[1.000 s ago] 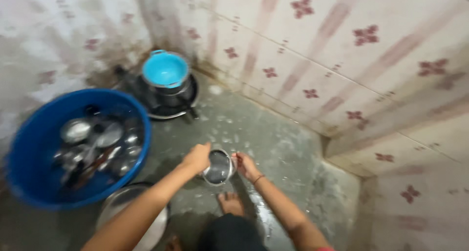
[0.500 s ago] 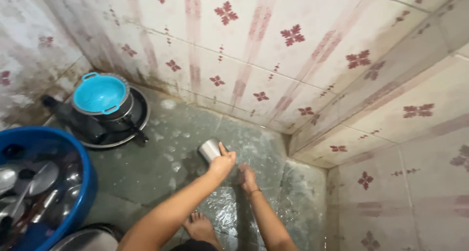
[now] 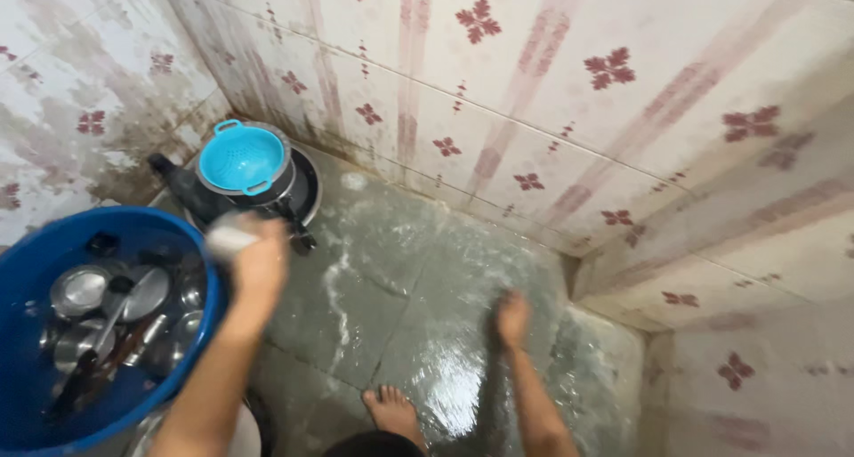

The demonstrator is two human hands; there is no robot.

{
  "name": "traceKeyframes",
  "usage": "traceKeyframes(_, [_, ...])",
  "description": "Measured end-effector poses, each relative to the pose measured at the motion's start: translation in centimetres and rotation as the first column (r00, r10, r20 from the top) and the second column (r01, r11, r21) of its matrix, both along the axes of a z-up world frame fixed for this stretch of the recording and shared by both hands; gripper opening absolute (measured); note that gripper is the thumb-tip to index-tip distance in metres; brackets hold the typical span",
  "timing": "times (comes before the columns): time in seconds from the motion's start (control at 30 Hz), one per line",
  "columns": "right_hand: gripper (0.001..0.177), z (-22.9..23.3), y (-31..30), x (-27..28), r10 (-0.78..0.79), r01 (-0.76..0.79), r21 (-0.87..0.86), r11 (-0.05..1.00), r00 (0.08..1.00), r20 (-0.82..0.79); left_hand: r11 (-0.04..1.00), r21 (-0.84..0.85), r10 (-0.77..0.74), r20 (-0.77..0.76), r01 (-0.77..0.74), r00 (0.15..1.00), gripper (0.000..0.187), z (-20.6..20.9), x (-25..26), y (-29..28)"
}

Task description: The person washes several metal pots, lids, and a pressure cooker by hand using a scrub pad and water, placing the cleaned items on the floor.

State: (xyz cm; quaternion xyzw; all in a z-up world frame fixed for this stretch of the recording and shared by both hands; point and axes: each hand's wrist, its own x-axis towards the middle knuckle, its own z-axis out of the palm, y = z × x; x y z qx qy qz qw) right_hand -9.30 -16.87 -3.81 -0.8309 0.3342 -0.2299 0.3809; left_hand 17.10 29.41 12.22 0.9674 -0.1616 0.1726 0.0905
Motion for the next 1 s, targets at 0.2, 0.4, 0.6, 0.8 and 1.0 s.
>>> traceKeyframes(0.2, [0.047, -0.3, -6.1, -7.0, -0.411, 0.200, -0.495, 0.845, 0.836, -0.364, 0.847, 0.242, 0.495, -0.032, -0.474, 0.869, 0.021, -0.4, -4.4, 19.8])
traceKeyframes(0.4, [0.052, -2.6, 3.9, 12.6, -0.036, -0.085, -0.386, 0.919, 0.954, -0.296, 0.776, 0.434, 0.591, -0.251, -0.457, 0.766, 0.029, -5.6, -6.8, 24.1])
traceKeyframes(0.6, [0.054, -3.2, 22.6, 21.1, 0.854, -0.860, -0.315, 0.403, 0.476, -0.208, 0.823, 0.259, 0.567, -0.433, -0.507, 0.700, 0.055, -8.1, -5.0, 22.8])
traceKeyframes(0.8, [0.040, -2.2, 6.4, 11.6, -0.022, -0.019, 0.405, 0.914, 0.995, 0.096, 0.680, 0.101, 0.602, -0.644, -0.727, 0.473, 0.042, -7.4, -3.2, 27.4])
traceKeyframes(1.0, [0.055, 1.5, -5.7, 4.3, -0.558, 0.251, -0.701, 0.668, 0.792, -0.248, 0.454, -0.449, 0.301, -0.735, -0.770, 0.607, 0.041, -2.4, -3.9, 22.2])
